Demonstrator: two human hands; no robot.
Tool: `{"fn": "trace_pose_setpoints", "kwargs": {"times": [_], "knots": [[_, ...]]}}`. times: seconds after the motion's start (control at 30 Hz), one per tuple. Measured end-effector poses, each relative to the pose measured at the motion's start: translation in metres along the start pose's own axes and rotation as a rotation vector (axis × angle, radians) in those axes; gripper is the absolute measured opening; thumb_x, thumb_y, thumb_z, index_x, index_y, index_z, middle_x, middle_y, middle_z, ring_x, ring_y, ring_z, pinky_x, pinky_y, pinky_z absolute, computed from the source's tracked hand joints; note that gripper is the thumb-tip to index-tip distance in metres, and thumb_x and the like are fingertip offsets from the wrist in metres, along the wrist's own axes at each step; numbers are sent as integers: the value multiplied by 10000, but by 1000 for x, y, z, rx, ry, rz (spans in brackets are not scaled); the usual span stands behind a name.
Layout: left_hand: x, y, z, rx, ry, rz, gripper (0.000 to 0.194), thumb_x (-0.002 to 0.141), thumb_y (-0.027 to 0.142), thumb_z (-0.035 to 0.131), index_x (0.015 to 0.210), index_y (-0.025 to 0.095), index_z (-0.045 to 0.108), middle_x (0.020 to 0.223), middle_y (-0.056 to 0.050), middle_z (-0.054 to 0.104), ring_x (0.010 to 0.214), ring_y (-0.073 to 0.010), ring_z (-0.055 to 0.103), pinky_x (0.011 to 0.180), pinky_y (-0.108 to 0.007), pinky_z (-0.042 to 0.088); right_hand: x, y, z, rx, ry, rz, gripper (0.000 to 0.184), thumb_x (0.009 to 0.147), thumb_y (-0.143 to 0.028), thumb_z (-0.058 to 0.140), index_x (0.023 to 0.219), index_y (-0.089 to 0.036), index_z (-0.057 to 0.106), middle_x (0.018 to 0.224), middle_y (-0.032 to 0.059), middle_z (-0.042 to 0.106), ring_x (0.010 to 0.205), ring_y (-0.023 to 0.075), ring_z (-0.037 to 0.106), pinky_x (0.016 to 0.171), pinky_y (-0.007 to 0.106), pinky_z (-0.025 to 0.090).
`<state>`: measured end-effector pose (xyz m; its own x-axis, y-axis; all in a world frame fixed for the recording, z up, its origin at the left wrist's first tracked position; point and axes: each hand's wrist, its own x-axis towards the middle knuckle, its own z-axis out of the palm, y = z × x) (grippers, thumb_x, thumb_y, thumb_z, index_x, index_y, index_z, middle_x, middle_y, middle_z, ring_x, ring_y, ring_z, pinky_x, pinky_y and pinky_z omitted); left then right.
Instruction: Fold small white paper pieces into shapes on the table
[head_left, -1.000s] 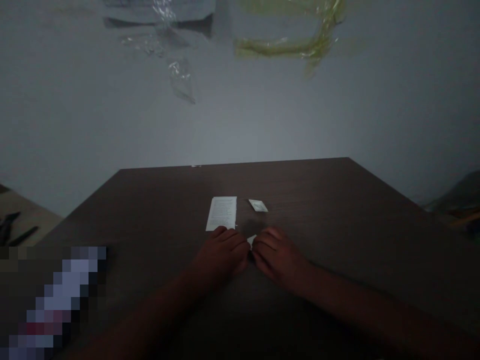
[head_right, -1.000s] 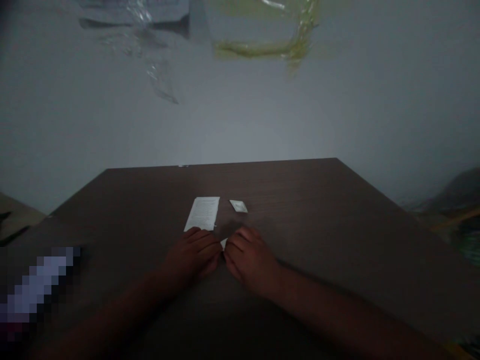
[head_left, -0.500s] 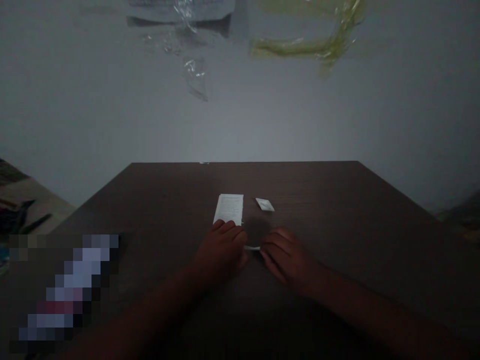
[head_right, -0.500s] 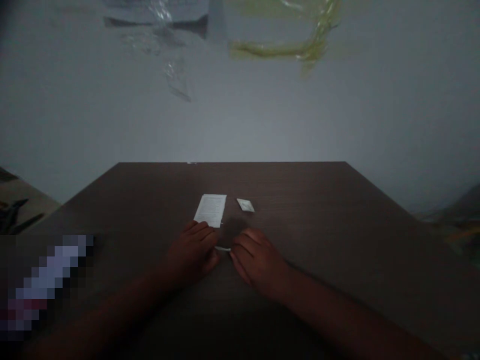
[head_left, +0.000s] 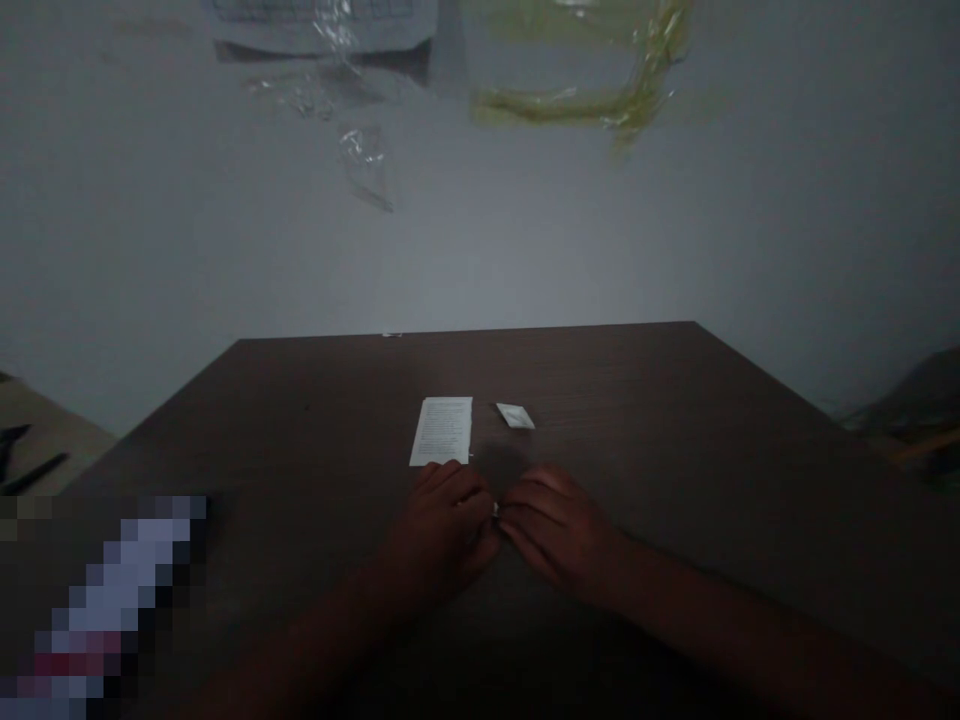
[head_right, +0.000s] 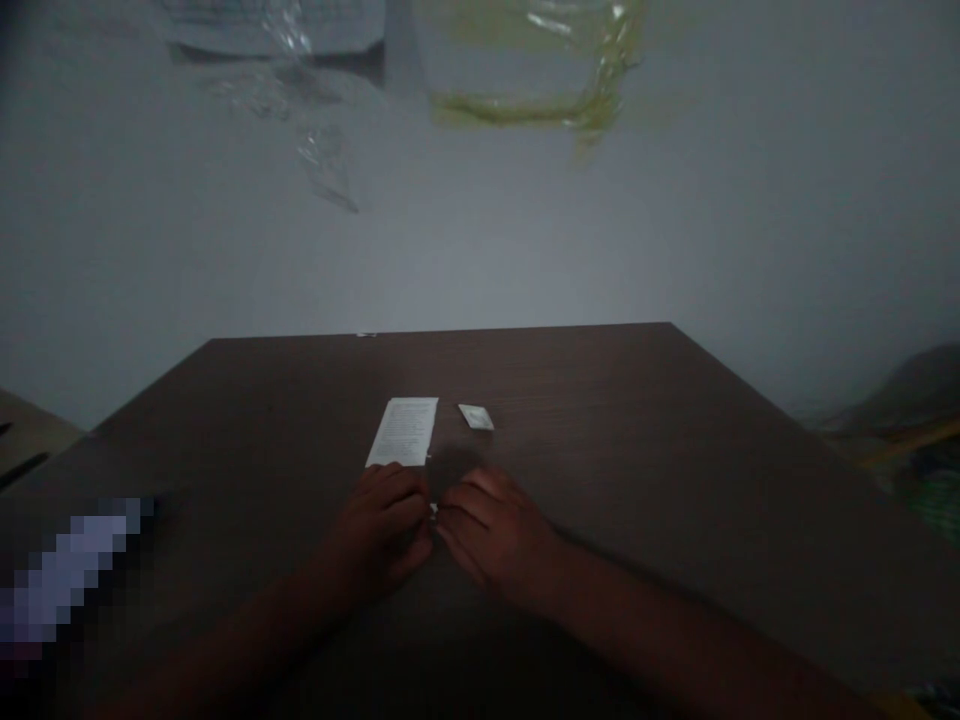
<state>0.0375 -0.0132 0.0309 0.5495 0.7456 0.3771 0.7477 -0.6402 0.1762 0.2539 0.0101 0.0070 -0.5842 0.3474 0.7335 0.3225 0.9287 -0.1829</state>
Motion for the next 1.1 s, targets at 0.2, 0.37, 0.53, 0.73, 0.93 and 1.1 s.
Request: {"fn": "trace_pose_setpoints", "kwargs": {"times": [0.2,0.37,0.53,0.73,0.93,1.1], "knots": [[-2,-2,4,-79,81,15,147,892,65,651,912,210,662,944,-26,737,906,-238,675,824,-387,508,0,-1,-3,13,-23,18,153,1043,-114,571,1064,-198,696,950,78,747,881,244,659,797,406,599],[-3,5,4,-98,80,23,162,847,65,682,811,209,616,887,-28,707,865,-237,651,807,-395,507,-1,-4,2,17,-18,-1,168,1051,-128,550,975,-202,681,894,81,722,797,234,633,713,375,586],[0,5,2,-11,30,5,198,815,53,680,786,222,582,845,-14,678,823,-236,631,773,-390,486,1,-5,0,75,-5,-5,167,1037,-110,538,975,-204,662,867,79,687,772,226,604,689,366,577],[0,-33,-2,117,72,-87,182,835,92,638,790,243,547,834,-14,676,847,-258,625,800,-406,470,1,6,-12,44,25,25,160,1037,-58,555,1056,-196,634,925,68,694,823,208,632,750,360,587],[-2,-20,-1,43,140,2,138,897,107,614,967,222,640,986,-46,748,939,-264,675,849,-418,474,-2,9,-6,33,27,22,126,1052,-76,568,1048,-186,631,929,63,703,828,198,635,772,349,578],[-2,5,5,-32,150,76,174,867,54,651,904,223,629,923,-17,746,883,-239,680,800,-386,481,-1,0,-1,57,17,31,120,1057,-109,558,1032,-194,639,920,69,706,820,217,632,737,357,584]]}}
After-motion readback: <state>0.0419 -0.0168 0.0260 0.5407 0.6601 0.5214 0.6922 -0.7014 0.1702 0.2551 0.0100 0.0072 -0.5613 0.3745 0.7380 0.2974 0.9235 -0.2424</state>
